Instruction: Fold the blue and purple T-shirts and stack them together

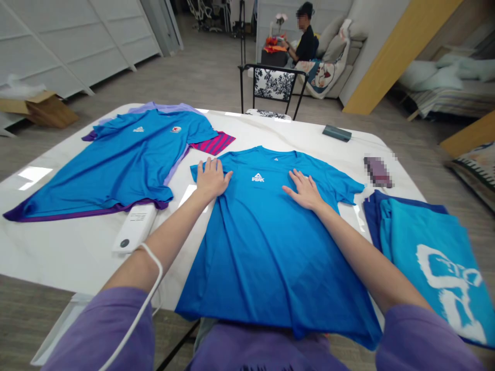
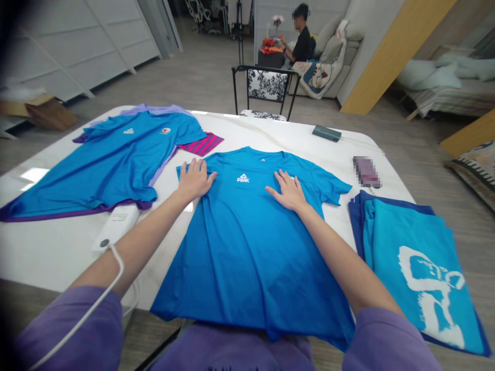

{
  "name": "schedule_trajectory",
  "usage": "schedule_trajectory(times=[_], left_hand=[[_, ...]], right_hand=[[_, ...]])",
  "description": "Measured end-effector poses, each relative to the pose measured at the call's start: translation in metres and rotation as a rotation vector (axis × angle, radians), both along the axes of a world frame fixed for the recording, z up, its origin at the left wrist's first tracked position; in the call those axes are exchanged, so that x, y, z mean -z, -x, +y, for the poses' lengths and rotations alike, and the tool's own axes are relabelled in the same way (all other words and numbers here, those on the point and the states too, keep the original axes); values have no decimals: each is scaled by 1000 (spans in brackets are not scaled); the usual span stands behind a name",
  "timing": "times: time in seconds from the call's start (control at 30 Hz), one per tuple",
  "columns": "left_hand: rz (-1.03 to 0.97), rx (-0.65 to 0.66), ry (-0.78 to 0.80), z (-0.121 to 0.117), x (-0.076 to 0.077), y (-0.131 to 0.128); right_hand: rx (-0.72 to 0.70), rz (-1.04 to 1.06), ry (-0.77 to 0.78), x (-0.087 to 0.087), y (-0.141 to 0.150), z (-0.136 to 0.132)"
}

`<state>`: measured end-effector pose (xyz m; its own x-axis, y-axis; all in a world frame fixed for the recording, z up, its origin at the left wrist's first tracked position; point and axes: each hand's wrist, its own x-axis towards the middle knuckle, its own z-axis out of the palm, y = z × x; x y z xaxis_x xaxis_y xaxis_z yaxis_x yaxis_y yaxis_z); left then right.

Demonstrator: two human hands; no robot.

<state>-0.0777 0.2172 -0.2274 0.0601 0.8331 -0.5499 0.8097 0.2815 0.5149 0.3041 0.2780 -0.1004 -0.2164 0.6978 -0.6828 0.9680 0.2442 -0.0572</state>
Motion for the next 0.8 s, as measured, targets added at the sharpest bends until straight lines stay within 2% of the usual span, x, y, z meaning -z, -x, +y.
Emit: schedule_trajectory(times=[0.1, 0.2, 0.3, 0.47, 0.6, 0.7, 0.77, 0.8], left_hand=[[-164, 77, -85, 23, -4, -37], [-256, 133, -19, 50, 9, -74], [-257, 155, 41, 76, 40, -95], [-235, 169, -22, 116, 100, -102], [-275, 108, -55, 148, 133, -105], [-372, -18, -75, 168, 139, -105], [-405, -99, -125, 173, 128, -103], [-407, -126, -165, 172, 117, -101]], right_hand=[[88, 4, -65, 1, -17, 27], [110, -107, -109, 5, -45, 56], [112, -190, -54, 21, -75, 77], [89, -144, -48, 65, -114, 115], [141, -70, -65, 96, -131, 153], [237, 3, -87, 103, -135, 174], [284, 48, -172, 95, -131, 180], [280, 63, -236, 87, -126, 179]])
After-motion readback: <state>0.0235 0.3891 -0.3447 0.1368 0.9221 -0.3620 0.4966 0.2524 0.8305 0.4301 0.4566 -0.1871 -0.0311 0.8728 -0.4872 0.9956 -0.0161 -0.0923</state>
